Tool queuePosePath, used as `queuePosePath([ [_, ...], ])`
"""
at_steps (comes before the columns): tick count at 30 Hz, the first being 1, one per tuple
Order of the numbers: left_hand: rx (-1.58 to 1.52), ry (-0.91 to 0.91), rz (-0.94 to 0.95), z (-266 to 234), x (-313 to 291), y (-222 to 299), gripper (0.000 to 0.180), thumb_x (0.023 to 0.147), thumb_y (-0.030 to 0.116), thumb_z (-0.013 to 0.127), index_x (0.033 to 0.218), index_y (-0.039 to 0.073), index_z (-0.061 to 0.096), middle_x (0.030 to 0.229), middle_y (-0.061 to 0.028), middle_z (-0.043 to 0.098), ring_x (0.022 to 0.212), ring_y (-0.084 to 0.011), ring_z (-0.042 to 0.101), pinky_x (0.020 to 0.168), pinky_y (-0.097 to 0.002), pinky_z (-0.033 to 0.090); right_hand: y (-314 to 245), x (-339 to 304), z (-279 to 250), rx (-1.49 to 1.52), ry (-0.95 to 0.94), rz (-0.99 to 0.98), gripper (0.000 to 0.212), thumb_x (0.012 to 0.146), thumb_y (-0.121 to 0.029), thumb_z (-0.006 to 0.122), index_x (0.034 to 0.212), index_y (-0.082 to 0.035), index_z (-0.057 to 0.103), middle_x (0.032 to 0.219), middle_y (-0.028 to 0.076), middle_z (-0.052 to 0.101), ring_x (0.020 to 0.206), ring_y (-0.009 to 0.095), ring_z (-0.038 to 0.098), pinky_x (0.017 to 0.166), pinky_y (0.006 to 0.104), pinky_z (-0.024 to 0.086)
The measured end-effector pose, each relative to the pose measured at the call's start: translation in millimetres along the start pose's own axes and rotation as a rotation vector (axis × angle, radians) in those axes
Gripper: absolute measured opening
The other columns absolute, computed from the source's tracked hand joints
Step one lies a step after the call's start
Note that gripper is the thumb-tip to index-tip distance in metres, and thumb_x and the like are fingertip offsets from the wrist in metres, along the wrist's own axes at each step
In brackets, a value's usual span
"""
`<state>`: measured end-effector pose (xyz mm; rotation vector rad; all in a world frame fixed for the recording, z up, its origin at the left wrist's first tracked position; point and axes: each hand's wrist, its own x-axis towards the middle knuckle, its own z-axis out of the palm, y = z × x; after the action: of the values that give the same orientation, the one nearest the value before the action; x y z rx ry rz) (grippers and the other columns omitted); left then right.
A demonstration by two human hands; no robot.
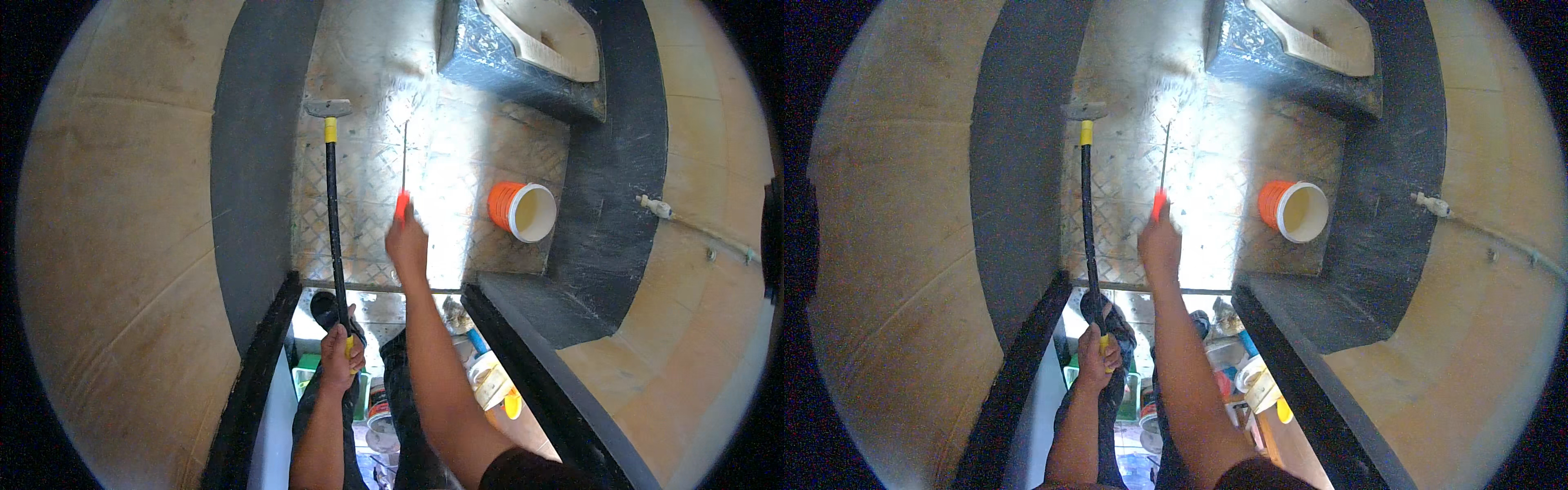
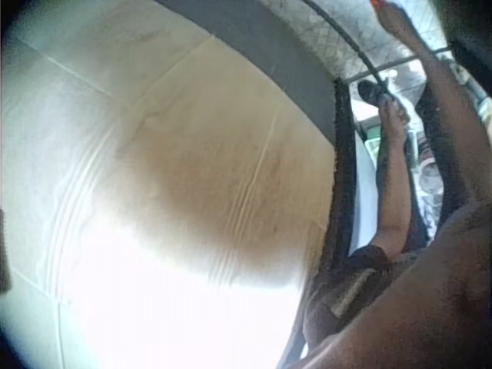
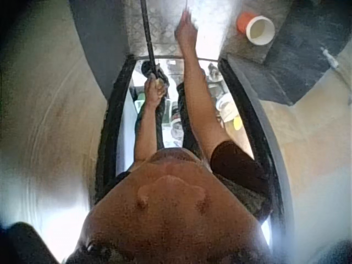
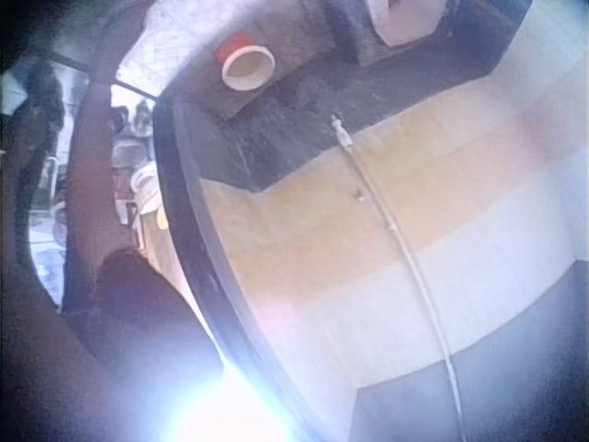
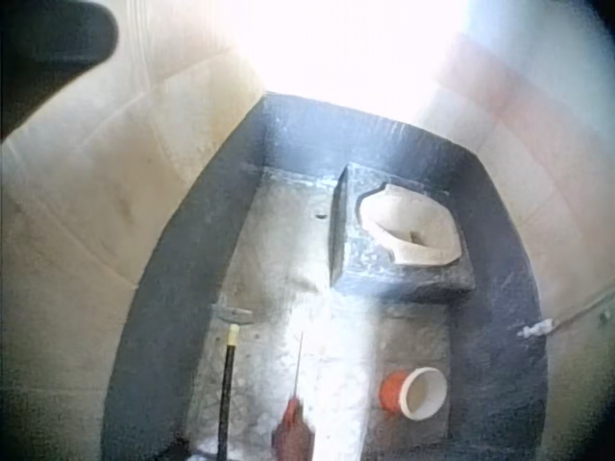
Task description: The person applies a liquid from an orange bucket to the floor tiles using a paint roller and a scraper. They spread the liquid across the floor surface and into the grout lines, then use the scraper to distribute the material toward the edges near a squat toilet.
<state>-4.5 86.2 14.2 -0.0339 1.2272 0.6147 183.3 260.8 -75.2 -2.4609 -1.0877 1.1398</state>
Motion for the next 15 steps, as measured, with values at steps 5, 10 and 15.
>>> queuePosePath([
  [5, -0.017, -0.065, -0.007, 15, -1, 5, 0.051, 0.109, 0.041, 0.044, 0.152, 0.014, 0.042, 0.061, 0.0043, 0.039, 0.045, -0.0041, 0.034, 0.041, -0.0220, 0.032, -85, 239, -62, 0.014, 0.109, -0.139, 0.024, 0.087, -0.014, 0.057, 0.101, 0.003, 0.063, 0.092, 0.024, 0.071, 0.086, 0.040, 0.070, 0.082, 0.0464, 0.055],
  [10, -0.057, -0.043, -0.005, 0, -8, 4, 0.054, 0.108, 0.044, 0.043, 0.153, 0.014, 0.039, 0.061, 0.0046, 0.039, 0.045, -0.0042, 0.033, 0.041, -0.0217, 0.031, -118, 250, -129, 0.209, 0.061, -0.156, 0.030, 0.088, -0.020, 0.058, 0.091, 0.008, 0.068, 0.067, 0.019, 0.070, 0.058, 0.026, 0.072, 0.057, 0.0390, 0.058],
  [15, -0.055, -0.022, 0.017, 0, -10, 7, 0.052, 0.108, 0.045, 0.044, 0.151, 0.017, 0.042, 0.060, 0.0043, 0.039, 0.044, -0.0047, 0.035, 0.041, -0.0222, 0.032, -2, 67, -95, 0.118, 0.063, -0.102, 0.057, 0.100, -0.042, 0.052, 0.144, -0.006, 0.054, 0.124, 0.031, 0.064, 0.120, 0.044, 0.061, 0.102, 0.0473, 0.048],
])
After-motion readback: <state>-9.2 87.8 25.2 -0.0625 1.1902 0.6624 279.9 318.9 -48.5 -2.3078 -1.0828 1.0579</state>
